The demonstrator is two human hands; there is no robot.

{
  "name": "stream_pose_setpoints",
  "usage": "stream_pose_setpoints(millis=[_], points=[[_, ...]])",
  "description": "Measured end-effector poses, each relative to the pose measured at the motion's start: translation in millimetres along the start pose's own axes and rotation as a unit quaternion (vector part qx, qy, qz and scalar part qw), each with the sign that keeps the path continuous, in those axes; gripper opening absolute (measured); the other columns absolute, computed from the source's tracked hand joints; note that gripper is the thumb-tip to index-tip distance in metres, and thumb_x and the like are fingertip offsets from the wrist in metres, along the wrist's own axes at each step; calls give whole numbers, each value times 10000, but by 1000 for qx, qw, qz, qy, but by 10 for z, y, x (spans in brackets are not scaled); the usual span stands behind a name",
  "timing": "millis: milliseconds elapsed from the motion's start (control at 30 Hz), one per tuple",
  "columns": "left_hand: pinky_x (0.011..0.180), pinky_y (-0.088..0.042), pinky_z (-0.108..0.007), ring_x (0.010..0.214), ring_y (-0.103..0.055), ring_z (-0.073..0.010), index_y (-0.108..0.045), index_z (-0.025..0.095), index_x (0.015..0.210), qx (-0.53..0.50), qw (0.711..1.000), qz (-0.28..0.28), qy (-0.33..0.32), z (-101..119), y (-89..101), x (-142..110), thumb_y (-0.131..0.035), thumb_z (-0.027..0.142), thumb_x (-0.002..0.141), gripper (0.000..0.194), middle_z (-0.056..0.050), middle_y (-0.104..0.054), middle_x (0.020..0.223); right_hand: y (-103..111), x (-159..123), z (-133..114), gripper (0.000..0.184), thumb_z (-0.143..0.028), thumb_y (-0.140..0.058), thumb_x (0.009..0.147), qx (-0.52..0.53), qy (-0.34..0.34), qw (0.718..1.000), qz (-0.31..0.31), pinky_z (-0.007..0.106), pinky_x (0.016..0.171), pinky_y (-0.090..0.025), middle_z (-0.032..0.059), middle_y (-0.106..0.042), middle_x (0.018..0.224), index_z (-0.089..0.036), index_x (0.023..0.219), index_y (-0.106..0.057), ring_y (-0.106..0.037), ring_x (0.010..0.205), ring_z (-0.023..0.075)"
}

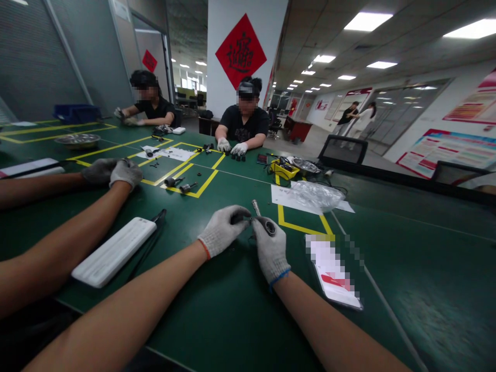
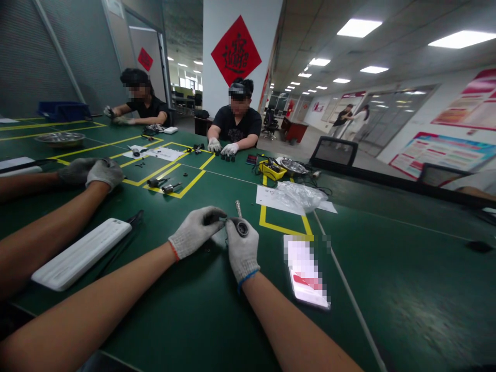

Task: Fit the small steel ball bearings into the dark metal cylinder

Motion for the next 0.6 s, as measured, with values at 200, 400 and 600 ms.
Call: stream_pose_setpoints(millis=[200, 400, 600], points=[[870, -598, -326, 932, -740, -199, -768, 169, 1043, 3, 1000, 0, -16, 16, -12, 0, -658, 186, 883, 195, -63, -799, 1005, -2, 0, -13, 344, -490, -773, 667, 5, 16, 1000, -2, 336, 635, -538, 28, -705, 682, -166, 772, -728, -638, 664, 197], [877, -602, -326, 935, -743, -201, -772, 182, 1051, 9, 1000, 9, -18, 33, 3, -3, -653, 184, 878, 210, -57, -799, 1015, -13, 5, -12, 337, -503, -739, 681, -6, 21, 1000, -10, 327, 627, -523, 21, -680, 673, -177, 762, -713, -627, 673, 195], [901, -596, -327, 956, -739, -204, -784, 187, 1025, 19, 999, 11, -30, 56, 19, -5, -646, 192, 884, 197, -57, -797, 1018, -16, 6, -19, 337, -500, -740, 678, -1, 18, 1000, -9, 316, 605, -510, 13, -665, 650, -173, 752, -704, -614, 650, 186]])
Point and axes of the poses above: each hand's wrist, its own x-axis towards the middle knuckle, its own y-axis out of the back of the hand, z = x × y, the point moved 5 cm from there along x, towards the middle knuckle
